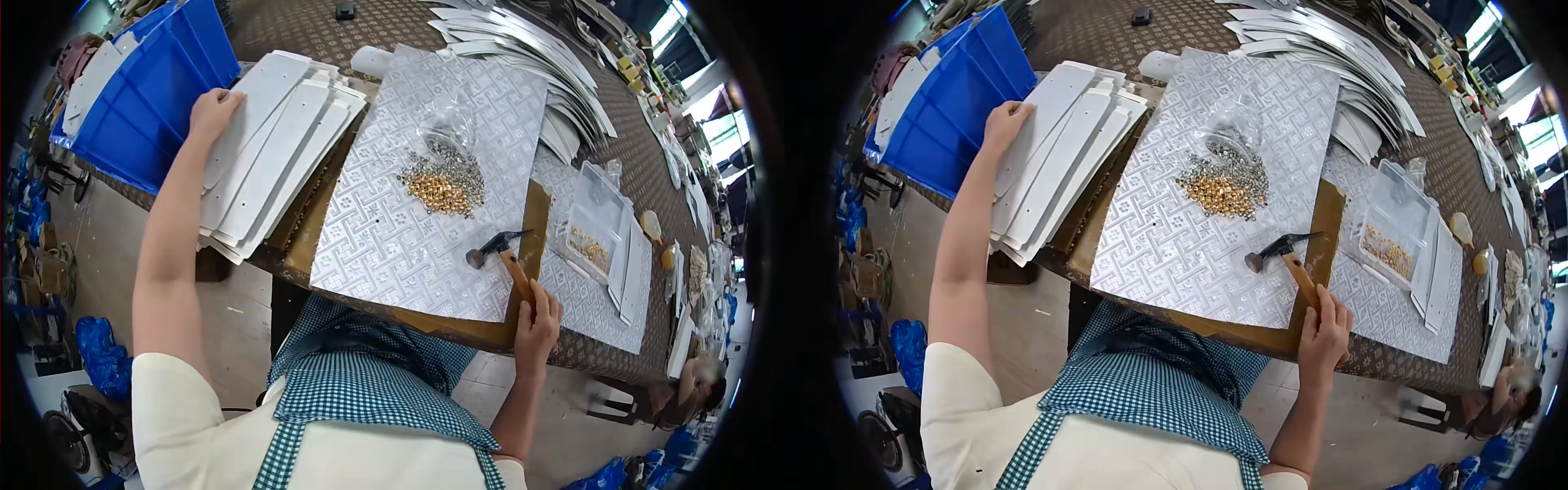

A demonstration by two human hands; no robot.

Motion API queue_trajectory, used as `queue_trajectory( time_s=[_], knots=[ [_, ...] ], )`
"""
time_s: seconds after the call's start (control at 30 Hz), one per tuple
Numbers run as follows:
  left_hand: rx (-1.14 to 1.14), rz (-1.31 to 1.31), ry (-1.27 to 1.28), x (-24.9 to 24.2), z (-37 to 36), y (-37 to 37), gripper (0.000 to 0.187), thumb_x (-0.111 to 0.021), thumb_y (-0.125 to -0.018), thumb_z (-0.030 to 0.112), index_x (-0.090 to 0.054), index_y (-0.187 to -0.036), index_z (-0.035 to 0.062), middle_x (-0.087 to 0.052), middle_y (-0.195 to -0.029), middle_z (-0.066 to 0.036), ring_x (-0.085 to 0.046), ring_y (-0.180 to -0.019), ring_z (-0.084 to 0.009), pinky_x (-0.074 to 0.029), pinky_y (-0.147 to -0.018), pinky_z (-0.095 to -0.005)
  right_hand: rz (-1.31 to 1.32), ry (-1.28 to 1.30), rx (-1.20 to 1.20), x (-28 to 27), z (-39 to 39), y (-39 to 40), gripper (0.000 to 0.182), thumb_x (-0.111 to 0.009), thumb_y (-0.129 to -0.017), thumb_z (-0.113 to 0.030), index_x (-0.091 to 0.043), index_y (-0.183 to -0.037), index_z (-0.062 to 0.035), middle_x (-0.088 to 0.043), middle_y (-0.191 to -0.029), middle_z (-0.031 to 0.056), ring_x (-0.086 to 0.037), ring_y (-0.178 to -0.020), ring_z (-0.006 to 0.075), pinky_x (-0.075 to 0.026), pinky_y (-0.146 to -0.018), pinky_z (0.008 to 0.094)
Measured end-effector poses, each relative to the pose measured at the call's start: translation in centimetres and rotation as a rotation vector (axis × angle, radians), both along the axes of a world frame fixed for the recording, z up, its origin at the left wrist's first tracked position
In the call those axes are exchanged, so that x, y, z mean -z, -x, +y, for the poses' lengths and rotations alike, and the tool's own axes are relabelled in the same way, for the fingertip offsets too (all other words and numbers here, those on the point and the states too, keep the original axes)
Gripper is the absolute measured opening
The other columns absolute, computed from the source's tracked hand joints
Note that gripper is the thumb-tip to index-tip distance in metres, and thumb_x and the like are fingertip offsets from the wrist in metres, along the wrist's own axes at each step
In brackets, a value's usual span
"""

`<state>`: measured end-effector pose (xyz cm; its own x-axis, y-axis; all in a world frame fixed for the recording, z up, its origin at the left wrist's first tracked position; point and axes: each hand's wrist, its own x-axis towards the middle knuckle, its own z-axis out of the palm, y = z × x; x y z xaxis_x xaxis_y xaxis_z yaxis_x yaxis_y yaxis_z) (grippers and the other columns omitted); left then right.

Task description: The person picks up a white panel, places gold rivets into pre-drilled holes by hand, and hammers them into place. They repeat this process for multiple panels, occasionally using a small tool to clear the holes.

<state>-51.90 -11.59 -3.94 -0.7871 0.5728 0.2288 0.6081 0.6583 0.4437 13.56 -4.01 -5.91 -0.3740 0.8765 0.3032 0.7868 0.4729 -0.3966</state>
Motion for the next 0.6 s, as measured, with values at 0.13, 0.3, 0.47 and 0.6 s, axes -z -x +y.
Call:
queue_trajectory(
  time_s=[0.13, 0.3, 0.47, 0.6],
  knots=[
    [0.005, 0.094, -0.037, -3.1, -0.1, 0.1, 0.048, -0.067, -0.086, 0.048, -0.07, -0.104, 0.0039, -0.072, -0.094, -0.016, -0.067, -0.09, -0.0315, -0.05, -0.079, -0.0413, -0.11, -0.149, 0.028, 0.0, 2.0, -1.2, 0.035, -0.061, -0.091, -0.003, -0.063, -0.126, -0.0033, -0.062, -0.118, 0.0166, -0.058, -0.108, 0.0347, -0.048, -0.092, 0.0446],
    [0.159, 0.176, -0.175, -9.2, -0.8, -1.5, 0.038, -0.064, -0.093, 0.04, -0.064, -0.09, 0.002, -0.058, -0.072, -0.005, -0.052, -0.068, -0.0161, -0.041, -0.064, -0.0334, 0.249, -0.06, -0.072, -3.0, 2.7, 4.2, 0.018, -0.065, -0.089, 0.0, -0.065, -0.107, -0.001, -0.064, -0.098, 0.012, -0.061, -0.091, 0.0263, -0.051, -0.077, 0.0363],
    [0.391, -0.217, -0.215, -13.6, -4.1, -10.6, 0.026, -0.064, -0.095, 0.03, -0.061, -0.091, 0.0042, -0.05, -0.073, 0.009, -0.043, -0.067, -0.0042, -0.036, -0.061, -0.023, 0.372, 0.232, -0.322, -3.2, 4.2, 12.5, 0.006, -0.068, -0.086, 0.001, -0.066, -0.092, -0.001, -0.06, -0.081, 0.0067, -0.057, -0.067, 0.0123, -0.047, -0.061, 0.0269],
    [0.466, -0.279, -0.299, -9.5, -8.3, -22.7, 0.024, -0.067, -0.093, 0.017, -0.061, -0.11, 0.0016, -0.057, -0.078, 0.001, -0.047, -0.067, -0.0068, -0.04, -0.061, -0.0246, 0.201, 0.244, -0.441, -1.3, 6.4, 16.1, 0.007, -0.068, -0.084, -0.002, -0.067, -0.09, -0.0048, -0.063, -0.087, 0.0094, -0.066, -0.077, 0.0254, -0.052, -0.07, 0.0364]
  ],
)
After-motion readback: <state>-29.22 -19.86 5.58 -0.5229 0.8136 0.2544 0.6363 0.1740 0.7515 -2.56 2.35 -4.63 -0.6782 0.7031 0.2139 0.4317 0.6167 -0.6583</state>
